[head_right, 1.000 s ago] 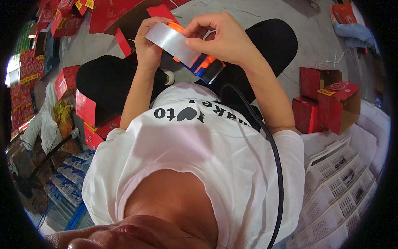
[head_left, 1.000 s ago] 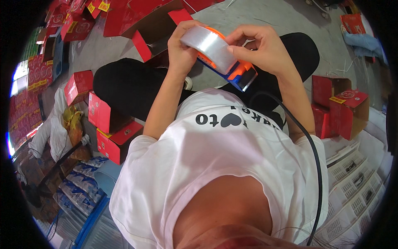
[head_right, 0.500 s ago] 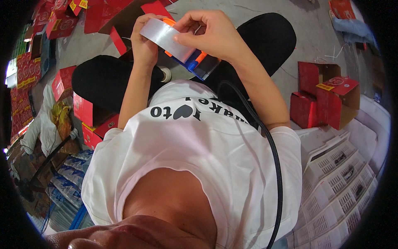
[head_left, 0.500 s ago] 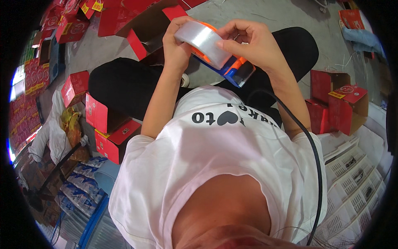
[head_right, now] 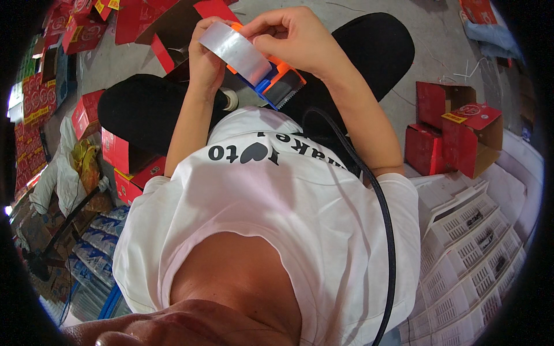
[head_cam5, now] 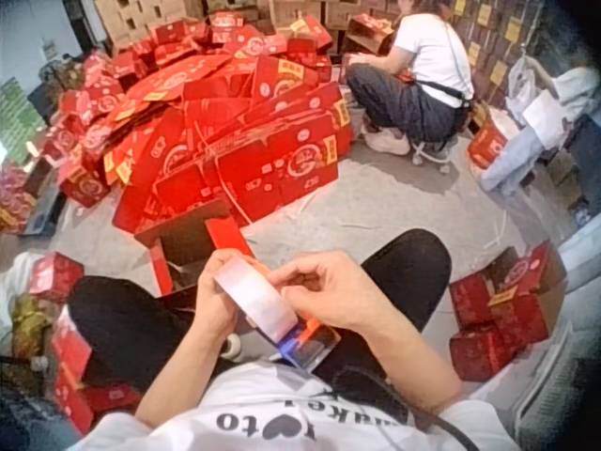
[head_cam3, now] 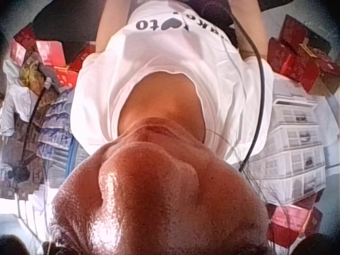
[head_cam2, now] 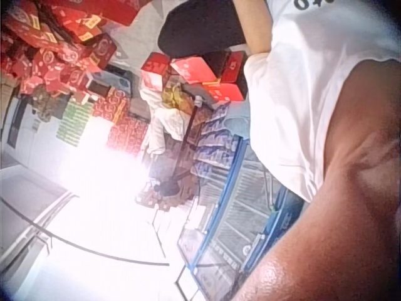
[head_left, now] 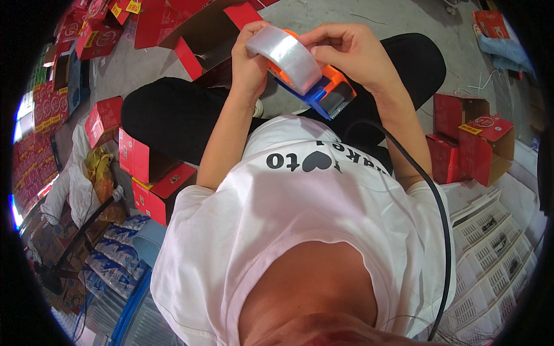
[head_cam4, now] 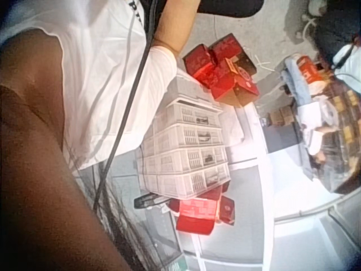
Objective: The person folds and assembles cardboard boxes using a tape dispenser while sitting on the floor.
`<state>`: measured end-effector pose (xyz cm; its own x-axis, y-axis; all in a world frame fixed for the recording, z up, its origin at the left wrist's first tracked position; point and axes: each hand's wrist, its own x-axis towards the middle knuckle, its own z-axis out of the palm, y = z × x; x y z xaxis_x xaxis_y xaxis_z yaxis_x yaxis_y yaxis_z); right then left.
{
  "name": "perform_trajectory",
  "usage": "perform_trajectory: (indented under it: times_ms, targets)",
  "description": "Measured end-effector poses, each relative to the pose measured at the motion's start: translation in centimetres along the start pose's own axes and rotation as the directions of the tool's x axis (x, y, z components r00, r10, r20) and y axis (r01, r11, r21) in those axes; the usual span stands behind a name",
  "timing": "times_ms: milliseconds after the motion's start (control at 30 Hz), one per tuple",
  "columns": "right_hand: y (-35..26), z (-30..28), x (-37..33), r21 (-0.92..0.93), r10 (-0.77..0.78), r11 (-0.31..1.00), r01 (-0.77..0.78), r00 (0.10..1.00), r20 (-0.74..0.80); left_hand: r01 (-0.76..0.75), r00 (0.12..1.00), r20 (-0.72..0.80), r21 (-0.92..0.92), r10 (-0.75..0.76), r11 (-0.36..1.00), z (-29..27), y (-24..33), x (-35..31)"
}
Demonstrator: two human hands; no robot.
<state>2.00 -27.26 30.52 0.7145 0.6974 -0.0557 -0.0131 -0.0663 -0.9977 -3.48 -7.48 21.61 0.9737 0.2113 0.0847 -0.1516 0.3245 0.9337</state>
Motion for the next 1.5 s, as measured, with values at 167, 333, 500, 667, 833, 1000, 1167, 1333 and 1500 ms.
perform_trajectory:
  times_ms: [167, 333, 500, 667, 833, 1000, 1167, 1333, 1500]
  targets:
    - [-0.2, 0.5, 0.0, -0.054, 0.034, 0.998, -0.036, 0.999, -0.04, 0.008, 1.0, -0.022, 0.008, -0.008, 1.0, 0.1, 0.0, -0.1]
    - [-0.1, 0.6, 0.0, -0.04, 0.062, 0.997, -0.064, 0.997, -0.049, 0.129, 0.987, -0.083, -0.122, -0.14, 0.984, 1.1, 0.2, -0.5]
    - [0.0, 0.8, 0.0, -0.072, 0.084, 0.993, -0.088, 0.995, -0.063, 0.169, 0.979, -0.088, -0.153, -0.184, 0.974, 1.3, -0.3, -0.9]
    - [0.3, 0.7, 0.0, -0.096, 0.079, 0.992, -0.084, 0.996, -0.052, 0.197, 0.971, -0.103, -0.157, -0.214, 0.968, 1.3, -0.7, -1.2]
    - [1.3, 0.2, -0.1, -0.025, 0.07, 0.997, -0.071, 0.997, -0.045, 0.201, 0.971, -0.092, -0.17, -0.219, 0.965, 1.4, -0.6, -1.4]
    - [1.3, 0.0, -0.1, -0.029, 0.063, 0.998, -0.064, 0.997, -0.045, 0.21, 0.969, -0.103, -0.151, -0.226, 0.966, 1.7, -0.1, -1.4]
    - [1.4, 0.2, -0.1, -0.005, 0.093, 0.996, -0.094, 0.994, -0.06, 0.21, 0.969, -0.1, -0.152, -0.226, 0.966, 1.3, -0.7, -1.4]
    - [1.7, 0.2, -0.2, -0.014, 0.13, 0.991, -0.131, 0.99, -0.064, 0.238, 0.964, -0.091, -0.13, -0.251, 0.962, 1.4, -0.7, -1.6]
    - [1.3, 0.0, -0.5, 0.022, 0.15, 0.989, -0.149, 0.986, -0.069, 0.283, 0.948, -0.111, -0.137, -0.298, 0.949, 2.0, -0.3, -1.6]
